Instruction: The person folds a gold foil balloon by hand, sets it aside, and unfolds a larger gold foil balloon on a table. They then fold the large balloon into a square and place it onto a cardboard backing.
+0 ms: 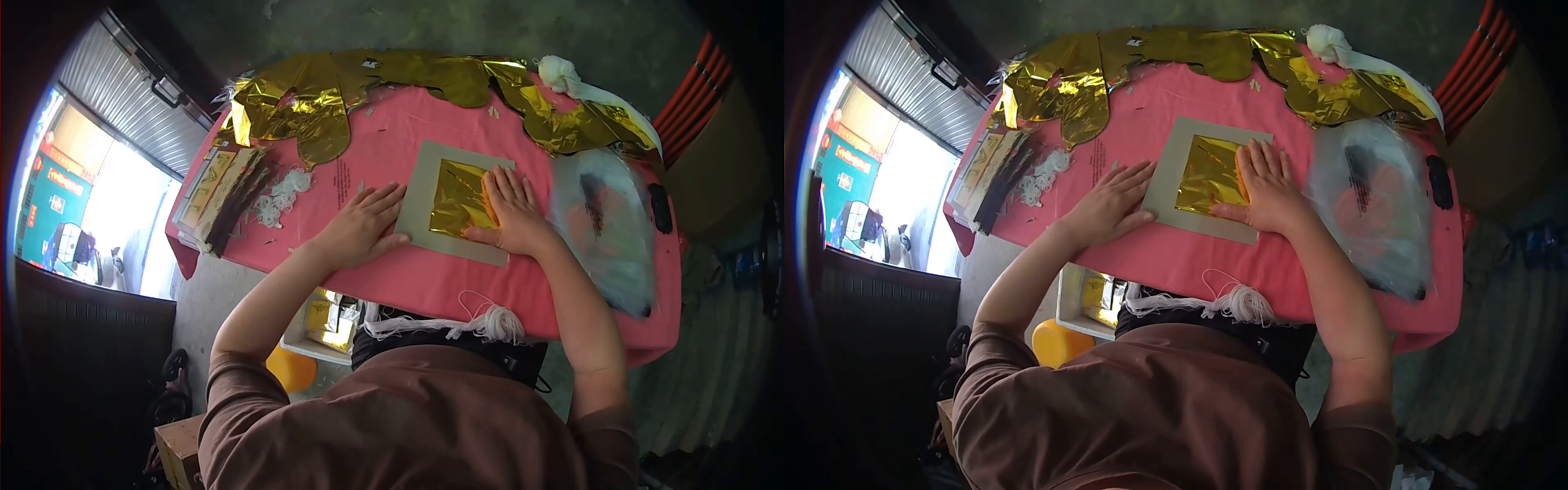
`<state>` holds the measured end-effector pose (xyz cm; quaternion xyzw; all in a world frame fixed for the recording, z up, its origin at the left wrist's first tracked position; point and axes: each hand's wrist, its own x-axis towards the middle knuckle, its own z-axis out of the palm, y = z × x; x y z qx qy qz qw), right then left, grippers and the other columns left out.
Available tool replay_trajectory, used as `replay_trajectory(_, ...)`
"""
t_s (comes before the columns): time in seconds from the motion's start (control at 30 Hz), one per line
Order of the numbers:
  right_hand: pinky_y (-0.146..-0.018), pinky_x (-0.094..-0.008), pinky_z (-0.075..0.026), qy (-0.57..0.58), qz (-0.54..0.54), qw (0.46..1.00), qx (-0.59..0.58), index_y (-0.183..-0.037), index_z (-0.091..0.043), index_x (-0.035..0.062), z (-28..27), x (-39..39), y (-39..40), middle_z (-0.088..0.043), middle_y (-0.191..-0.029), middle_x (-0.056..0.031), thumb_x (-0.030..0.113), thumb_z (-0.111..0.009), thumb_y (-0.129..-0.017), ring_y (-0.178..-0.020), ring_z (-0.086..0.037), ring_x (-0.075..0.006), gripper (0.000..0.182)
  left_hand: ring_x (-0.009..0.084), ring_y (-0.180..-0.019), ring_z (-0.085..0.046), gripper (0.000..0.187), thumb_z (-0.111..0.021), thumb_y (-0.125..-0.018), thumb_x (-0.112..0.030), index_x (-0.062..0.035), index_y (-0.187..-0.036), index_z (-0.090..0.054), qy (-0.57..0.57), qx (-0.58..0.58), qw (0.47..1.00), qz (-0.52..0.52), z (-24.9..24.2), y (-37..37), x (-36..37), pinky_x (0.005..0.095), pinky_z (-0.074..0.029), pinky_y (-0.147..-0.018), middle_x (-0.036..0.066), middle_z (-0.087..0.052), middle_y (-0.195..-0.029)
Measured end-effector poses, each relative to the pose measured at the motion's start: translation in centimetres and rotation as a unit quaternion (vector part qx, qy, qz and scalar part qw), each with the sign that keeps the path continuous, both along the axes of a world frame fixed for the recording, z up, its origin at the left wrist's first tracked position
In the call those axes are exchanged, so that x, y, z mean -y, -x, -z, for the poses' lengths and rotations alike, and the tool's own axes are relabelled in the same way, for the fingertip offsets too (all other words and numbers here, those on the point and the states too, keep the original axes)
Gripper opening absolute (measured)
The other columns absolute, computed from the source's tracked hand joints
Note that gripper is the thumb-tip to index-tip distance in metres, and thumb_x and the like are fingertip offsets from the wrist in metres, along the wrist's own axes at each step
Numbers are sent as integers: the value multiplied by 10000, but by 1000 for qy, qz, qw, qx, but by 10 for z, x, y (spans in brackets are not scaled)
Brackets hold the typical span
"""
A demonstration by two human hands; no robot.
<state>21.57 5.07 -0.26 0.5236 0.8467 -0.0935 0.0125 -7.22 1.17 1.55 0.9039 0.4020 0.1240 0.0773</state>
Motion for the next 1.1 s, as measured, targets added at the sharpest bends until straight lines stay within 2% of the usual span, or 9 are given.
replay_trajectory(0.17, -1119, -440, -13, -5, -1, 1000, -11, -1438, -92, 15, 2, 0, -1, -82, -1494, -208, 763, -470, -704, -1398, -34, -311, 1114, 350, -1309, -315, 437, -471, -909, -307, 9, -1208, -515, 128, 98, 986, 46, -7, 24, 14, 480, -225, -1077, 192, -415, -1356)
replay_trajectory(0.27, -1120, -435, -13, -6, -3, 1000, -18, -1438, -91, 14, 5, -1, -2, -82, -1493, -210, 762, -467, -706, -1398, -29, -309, 1112, 337, -1254, -397, 339, -542, -876, -253, 7, -1088, -588, 184, 207, 961, -19, -7, 30, 17, 435, -302, -1040, 184, -484, -1290)
replay_trajectory(0.33, -1120, -432, -13, -5, -4, 1000, -12, -1439, -90, 17, 4, -1, -1, -78, -1494, -209, 762, -468, -705, -1398, -26, -308, 1112, 310, -1095, -521, 237, -613, -823, -190, -8, -975, -623, 94, 213, 966, -111, -1, 23, 3, 395, -410, -920, 151, -574, -1117)
replay_trajectory(0.37, -1121, -430, -13, -3, 0, 1000, -7, -1440, -88, 21, 3, 0, -1, -75, -1495, -207, 762, -468, -705, -1399, -23, -307, 1111, 310, -1095, -521, 237, -613, -823, -190, -8, -975, -623, 93, 214, 966, -113, 3, 18, -5, 395, -410, -920, 151, -574, -1117)
replay_trajectory(0.43, -1121, -430, -12, -1, -1, 1000, -7, -1440, -89, 19, 2, 0, 0, -72, -1496, -207, 757, -475, -706, -1399, -22, -307, 1110, 286, -874, -566, 189, -640, -794, -172, -23, -906, -607, -58, 147, 977, -144, 13, 5, -23, 386, -448, -785, 112, -568, -917)
replay_trajectory(0.53, -1121, -429, -11, 0, 0, 1000, -6, -1440, -90, 21, 2, 1, -1, -69, -1497, -206, 754, -478, -707, -1399, -20, -305, 1107, 281, -751, -545, 180, -662, -773, -167, -26, -834, -569, -151, 124, 966, -171, 26, -8, -46, 379, -453, -707, 102, -516, -806)
replay_trajectory(0.83, -1120, -437, -16, -12, -2, 1000, -11, -1438, -101, 15, 4, 0, -2, -87, -1492, -214, 758, -473, -705, -1398, -34, -308, 1108, 228, -748, -541, 169, -674, -754, -125, -27, -819, -551, 44, 225, 965, -123, 24, 0, -67, 320, -460, -694, 97, -520, -831)
replay_trajectory(0.97, -1119, -443, -21, -17, 1, 1000, -10, -1435, -113, 10, 2, 1, 0, -98, -1489, -216, 759, -478, -699, -1397, -42, -310, 1112, 239, -779, -546, 179, -666, -726, -121, -22, -827, -557, 62, 235, 961, -131, 22, 1, -65, 325, -461, -712, 102, -530, -841)
replay_trajectory(1.1, -1119, -443, -21, -14, 1, 1000, -16, -1435, -112, 10, 5, 0, -1, -99, -1489, -217, 765, -471, -699, -1397, -42, -309, 1114, 291, -757, -575, 205, -637, -697, -152, -4, -824, -574, 43, 161, 970, -176, 16, -10, -67, 367, -472, -696, 133, -569, -811)
